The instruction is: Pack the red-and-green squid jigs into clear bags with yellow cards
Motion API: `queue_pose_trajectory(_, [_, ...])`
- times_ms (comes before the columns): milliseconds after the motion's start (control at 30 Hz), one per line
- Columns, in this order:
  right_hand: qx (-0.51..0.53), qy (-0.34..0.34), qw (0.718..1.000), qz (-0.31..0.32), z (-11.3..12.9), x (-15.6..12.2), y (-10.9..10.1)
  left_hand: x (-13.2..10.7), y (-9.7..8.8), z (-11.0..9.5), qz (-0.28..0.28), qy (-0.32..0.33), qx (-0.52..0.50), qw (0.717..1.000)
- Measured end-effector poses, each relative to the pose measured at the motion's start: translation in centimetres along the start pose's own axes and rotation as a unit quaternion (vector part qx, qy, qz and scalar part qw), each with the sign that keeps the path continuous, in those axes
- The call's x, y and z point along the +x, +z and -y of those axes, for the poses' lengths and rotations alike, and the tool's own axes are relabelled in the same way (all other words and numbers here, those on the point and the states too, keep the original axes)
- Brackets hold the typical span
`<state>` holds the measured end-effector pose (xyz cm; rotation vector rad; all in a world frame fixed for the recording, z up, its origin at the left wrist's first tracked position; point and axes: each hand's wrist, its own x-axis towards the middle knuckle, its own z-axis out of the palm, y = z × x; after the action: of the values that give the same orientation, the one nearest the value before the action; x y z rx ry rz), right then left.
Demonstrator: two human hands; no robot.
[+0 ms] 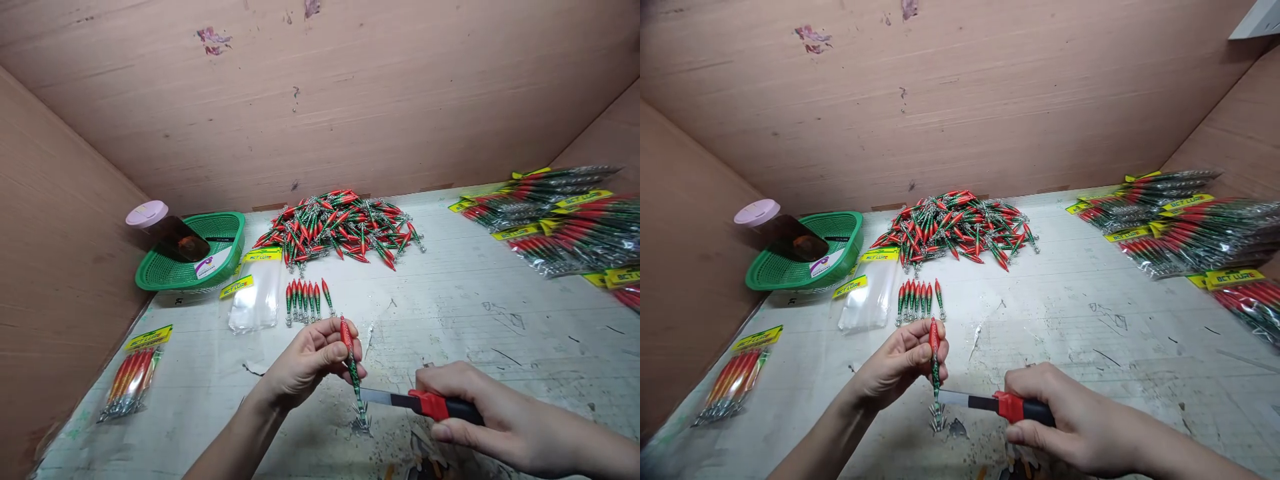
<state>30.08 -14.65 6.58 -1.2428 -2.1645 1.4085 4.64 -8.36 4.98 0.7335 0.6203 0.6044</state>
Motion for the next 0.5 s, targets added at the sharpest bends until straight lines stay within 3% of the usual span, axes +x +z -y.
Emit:
queue_pose_trajectory(333, [-0.027,0.014,0.999,0.043,0.59,0.23,-0.15,-0.59,0.70,-0.44,-0.001,0.028,0.001,1.000])
queue_pose_trajectory(500, [-0.008,0.008,0.999,0.030,0.72,0.13,-0.05,-0.31,0.54,0.07,0.030,0.031,-0.043,0.998])
